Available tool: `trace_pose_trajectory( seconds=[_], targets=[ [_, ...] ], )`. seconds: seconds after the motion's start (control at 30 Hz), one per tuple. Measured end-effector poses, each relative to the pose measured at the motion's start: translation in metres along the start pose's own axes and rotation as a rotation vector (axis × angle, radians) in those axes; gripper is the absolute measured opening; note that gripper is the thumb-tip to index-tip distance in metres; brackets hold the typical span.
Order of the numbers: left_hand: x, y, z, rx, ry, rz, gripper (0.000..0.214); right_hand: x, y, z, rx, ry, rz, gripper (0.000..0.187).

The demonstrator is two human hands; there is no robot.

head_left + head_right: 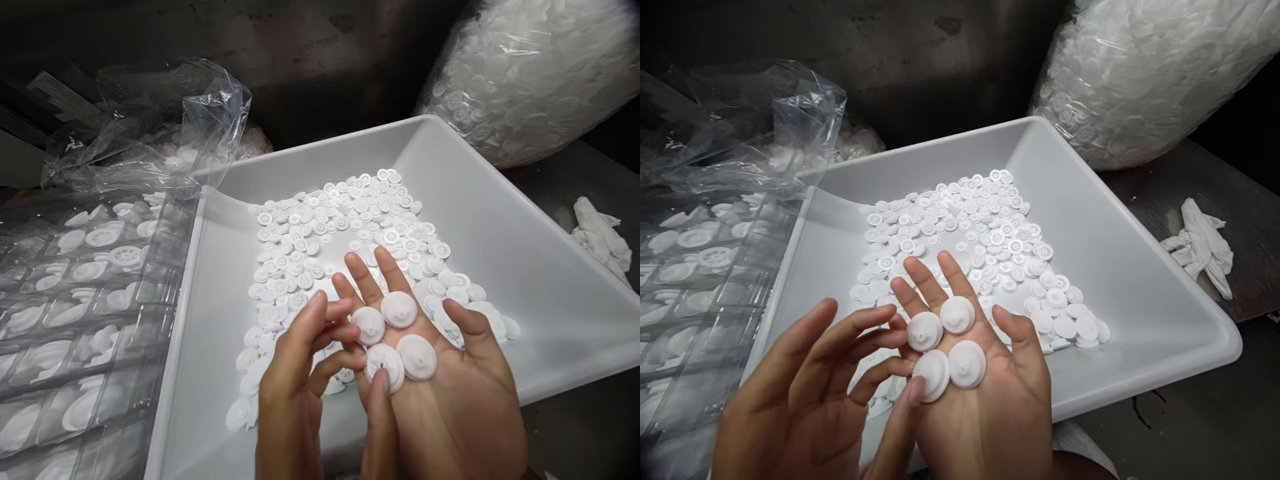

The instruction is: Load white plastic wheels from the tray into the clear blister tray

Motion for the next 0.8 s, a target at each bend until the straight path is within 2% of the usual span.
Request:
trace_pose_trajectory(
  seconds=[0.07,0.17,0.27,0.37,0.47,0.6,0.7,0.8],
  targets=[
    [0.002,-0.003,-0.003,0.04,-0.056,0.023,0.089,-0.001,0.0,0.001,0.0,-0.009,-0.004,0.055],
    [0.003,-0.005,-0.003,0.02,-0.105,-0.007,0.084,-0.001,-0.001,-0.001,-0.004,-0.001,-0.023,0.055],
    [0.002,0.005,0.001,-0.021,-0.032,-0.041,0.066,-0.001,-0.002,-0.003,-0.006,0.021,-0.032,0.054],
    [-0.002,0.022,0.011,-0.033,0.051,-0.009,0.047,0.0,-0.002,-0.004,-0.004,0.041,-0.032,0.054],
    [-0.006,0.035,0.017,-0.013,0.119,0.037,0.04,0.001,-0.003,-0.003,0.006,0.034,-0.036,0.052],
    [-0.008,0.034,0.012,0.077,0.183,0.002,0.043,0.001,-0.003,-0.002,0.027,-0.001,-0.035,0.052],
    [-0.009,0.031,-0.002,0.041,0.263,0.007,0.061,-0.001,-0.003,-0.001,0.051,-0.041,-0.034,0.053],
    [-0.01,0.028,-0.012,-0.055,0.258,0.004,0.075,-0.003,-0.001,0.001,0.071,-0.073,-0.022,0.053]
  ],
)
Point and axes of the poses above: each hand's wrist, its own x-axis towards the middle knuckle, its own z-axis out of the palm, y = z × x, the point moved 9 cm from there along x, towards the middle knuckle, and after that the axes turned 8 degrees about x, right-handed, at the moved point
